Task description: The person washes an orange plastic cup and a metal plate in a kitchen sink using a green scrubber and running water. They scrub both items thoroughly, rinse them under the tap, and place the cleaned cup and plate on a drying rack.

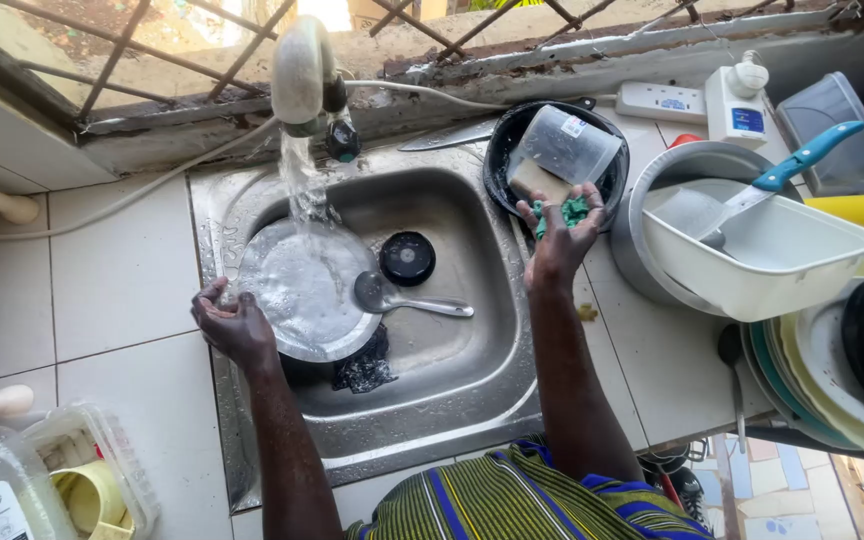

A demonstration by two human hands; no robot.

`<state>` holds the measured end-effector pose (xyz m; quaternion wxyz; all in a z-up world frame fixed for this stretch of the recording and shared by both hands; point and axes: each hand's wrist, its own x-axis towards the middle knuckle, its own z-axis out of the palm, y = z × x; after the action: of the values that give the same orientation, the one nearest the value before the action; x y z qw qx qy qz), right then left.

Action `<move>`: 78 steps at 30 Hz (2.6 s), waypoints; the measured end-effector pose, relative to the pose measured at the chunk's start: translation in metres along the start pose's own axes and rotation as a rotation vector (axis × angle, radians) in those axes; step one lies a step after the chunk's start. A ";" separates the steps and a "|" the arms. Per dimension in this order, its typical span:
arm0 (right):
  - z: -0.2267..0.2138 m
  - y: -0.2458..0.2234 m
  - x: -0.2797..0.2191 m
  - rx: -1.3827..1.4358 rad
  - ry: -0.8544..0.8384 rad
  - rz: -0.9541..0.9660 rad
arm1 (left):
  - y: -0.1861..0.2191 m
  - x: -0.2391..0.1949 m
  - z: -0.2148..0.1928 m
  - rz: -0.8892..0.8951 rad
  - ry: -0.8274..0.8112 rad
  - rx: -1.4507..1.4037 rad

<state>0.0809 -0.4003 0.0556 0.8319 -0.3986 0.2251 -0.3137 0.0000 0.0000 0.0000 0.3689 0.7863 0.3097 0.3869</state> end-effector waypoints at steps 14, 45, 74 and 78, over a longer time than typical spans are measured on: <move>0.004 0.074 -0.143 0.004 -0.448 0.791 | -0.001 -0.107 -0.058 -0.446 -0.265 -0.568; 0.005 0.083 -0.118 0.013 -0.135 0.875 | 0.112 -0.072 -0.110 -0.256 -0.848 -0.088; 0.030 0.045 -0.139 -0.626 -1.255 -0.637 | -0.008 -0.123 -0.015 0.667 -0.693 -0.225; 0.041 0.062 -0.096 -0.876 -1.028 -0.478 | 0.005 -0.131 -0.020 -0.407 -0.839 -0.566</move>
<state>0.0598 -0.2817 0.0415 0.5048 -0.8317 -0.1834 -0.1406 -0.0827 -0.0970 -0.0372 0.7255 0.6673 0.1656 0.0290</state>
